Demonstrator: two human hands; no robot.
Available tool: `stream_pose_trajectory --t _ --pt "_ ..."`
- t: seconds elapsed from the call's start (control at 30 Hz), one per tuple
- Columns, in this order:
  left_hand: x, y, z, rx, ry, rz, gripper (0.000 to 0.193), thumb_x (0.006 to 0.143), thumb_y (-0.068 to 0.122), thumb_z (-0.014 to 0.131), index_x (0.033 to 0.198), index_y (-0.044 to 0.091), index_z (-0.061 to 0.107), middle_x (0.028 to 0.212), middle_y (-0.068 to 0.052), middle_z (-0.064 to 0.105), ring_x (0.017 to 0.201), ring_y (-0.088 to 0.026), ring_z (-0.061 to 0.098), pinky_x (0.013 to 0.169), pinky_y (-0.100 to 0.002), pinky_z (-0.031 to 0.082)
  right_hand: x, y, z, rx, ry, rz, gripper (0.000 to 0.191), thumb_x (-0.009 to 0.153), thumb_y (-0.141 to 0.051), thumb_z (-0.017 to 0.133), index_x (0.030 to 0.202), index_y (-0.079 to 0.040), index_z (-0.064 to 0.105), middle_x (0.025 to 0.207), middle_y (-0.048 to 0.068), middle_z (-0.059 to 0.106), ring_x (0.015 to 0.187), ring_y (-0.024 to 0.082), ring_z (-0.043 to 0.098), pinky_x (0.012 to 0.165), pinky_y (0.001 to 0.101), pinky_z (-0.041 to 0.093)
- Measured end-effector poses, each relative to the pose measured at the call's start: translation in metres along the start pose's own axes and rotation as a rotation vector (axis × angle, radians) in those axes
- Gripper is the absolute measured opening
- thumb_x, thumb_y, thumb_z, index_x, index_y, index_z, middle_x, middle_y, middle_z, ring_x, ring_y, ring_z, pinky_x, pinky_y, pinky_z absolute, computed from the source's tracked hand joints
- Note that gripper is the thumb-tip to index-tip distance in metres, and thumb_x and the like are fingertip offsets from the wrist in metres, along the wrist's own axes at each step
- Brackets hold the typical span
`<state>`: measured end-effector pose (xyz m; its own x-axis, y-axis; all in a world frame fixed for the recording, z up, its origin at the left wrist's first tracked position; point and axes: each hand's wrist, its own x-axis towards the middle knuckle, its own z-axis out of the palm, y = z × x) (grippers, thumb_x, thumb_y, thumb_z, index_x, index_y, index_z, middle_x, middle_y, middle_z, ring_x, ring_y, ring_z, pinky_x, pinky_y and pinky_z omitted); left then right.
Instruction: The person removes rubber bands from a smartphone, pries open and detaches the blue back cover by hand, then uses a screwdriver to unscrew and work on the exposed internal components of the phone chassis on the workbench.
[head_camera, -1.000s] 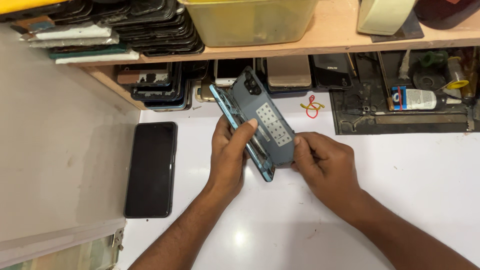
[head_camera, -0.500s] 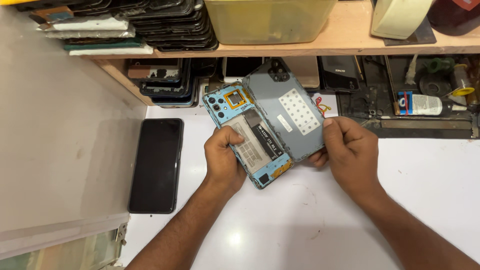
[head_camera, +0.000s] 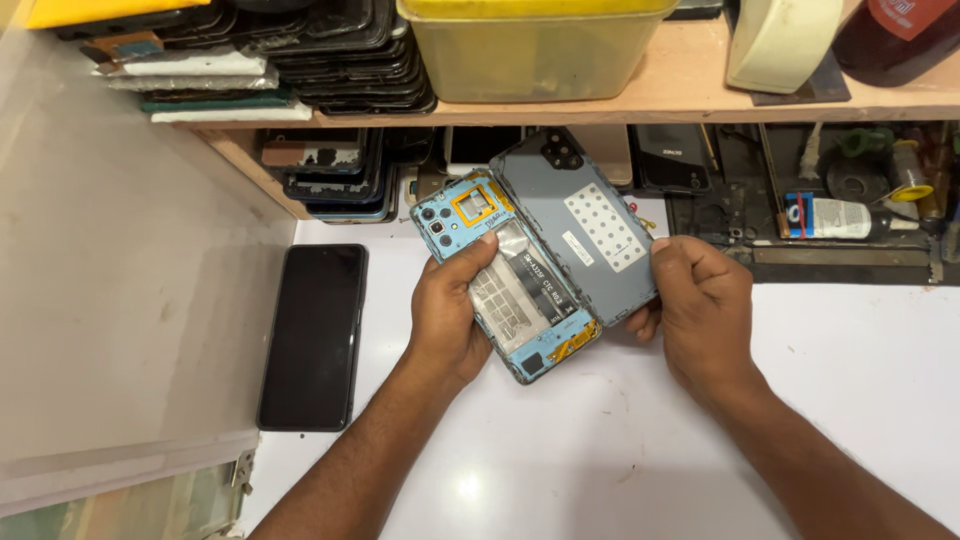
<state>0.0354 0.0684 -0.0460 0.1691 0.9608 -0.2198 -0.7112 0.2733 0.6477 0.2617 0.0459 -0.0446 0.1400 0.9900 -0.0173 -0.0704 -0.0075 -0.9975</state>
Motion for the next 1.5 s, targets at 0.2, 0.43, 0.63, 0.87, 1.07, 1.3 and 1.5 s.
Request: stream_pose_trajectory --t 0.2,0.43,0.63,0.87,1.07,1.3,1.5 --pt "-0.004 0.006 0.006 -0.009 -0.094 -0.057 0.043 0.096 0.019 0.056 0.131 -0.005 0.051 0.113 -0.023 0.070 0.100 -0.033 0.073 0.089 -0.049 0.063 0.000 -0.012 0.006 0.040 0.091 -0.006 0.028 0.107 -0.018 0.050 0.090 -0.002 0.065 0.065 0.006 0.062 0.045 0.010 0.052 0.039 0.0257 0.042" --pt "-0.009 0.013 0.010 0.082 -0.268 -0.202 0.053 0.093 0.031 0.056 0.137 0.001 0.053 0.109 -0.022 0.071 0.097 -0.035 0.072 0.084 -0.049 0.061 0.021 -0.025 -0.020 0.053 0.135 -0.176 0.033 0.111 -0.015 0.047 0.083 -0.003 0.058 0.068 0.007 0.061 0.051 0.011 0.053 0.044 0.0265 0.042" --pt "-0.014 0.011 0.018 0.218 -0.214 -0.275 0.062 0.092 0.043 0.055 0.135 -0.001 0.052 0.108 -0.020 0.072 0.094 -0.030 0.072 0.082 -0.048 0.061 0.024 -0.009 -0.024 0.070 0.092 -0.143 0.036 0.113 -0.020 0.048 0.081 -0.005 0.058 0.069 0.006 0.060 0.050 0.011 0.053 0.043 0.0255 0.041" --pt "-0.025 0.009 0.030 0.558 -0.189 -0.337 0.076 0.082 0.055 0.053 0.139 0.005 0.049 0.097 -0.009 0.059 0.091 -0.028 0.069 0.080 -0.044 0.061 0.033 -0.019 -0.013 0.053 0.080 -0.117 0.041 0.115 -0.028 0.050 0.081 -0.006 0.055 0.068 0.003 0.056 0.050 0.011 0.053 0.043 0.0255 0.040" --pt "-0.034 0.019 0.040 1.090 -0.167 -0.176 0.074 0.074 0.052 0.064 0.128 0.001 0.059 0.091 -0.012 0.064 0.084 -0.026 0.067 0.071 -0.041 0.054 0.062 -0.041 0.010 0.068 0.007 -0.039 0.029 0.112 -0.025 0.053 0.096 -0.002 0.059 0.074 0.006 0.063 0.054 0.013 0.058 0.047 0.0254 0.046" --pt "-0.041 0.029 0.047 1.433 -0.107 0.072 0.072 0.058 0.045 0.080 0.110 -0.001 0.058 0.093 -0.015 0.073 0.080 -0.027 0.074 0.071 -0.037 0.060 0.060 -0.048 0.003 -0.134 -0.002 0.052 0.037 0.104 -0.022 0.057 0.130 0.004 0.053 0.070 0.008 0.064 0.047 0.013 0.054 0.041 0.0262 0.041" --pt "-0.040 0.026 0.049 1.381 -0.043 0.153 0.079 0.058 0.048 0.085 0.114 0.000 0.056 0.097 -0.015 0.072 0.085 -0.027 0.074 0.074 -0.039 0.059 0.019 -0.027 -0.017 -0.180 -0.007 0.057 0.034 0.105 -0.027 0.058 0.122 0.002 0.063 0.066 0.007 0.061 0.045 0.013 0.051 0.039 0.0268 0.038"
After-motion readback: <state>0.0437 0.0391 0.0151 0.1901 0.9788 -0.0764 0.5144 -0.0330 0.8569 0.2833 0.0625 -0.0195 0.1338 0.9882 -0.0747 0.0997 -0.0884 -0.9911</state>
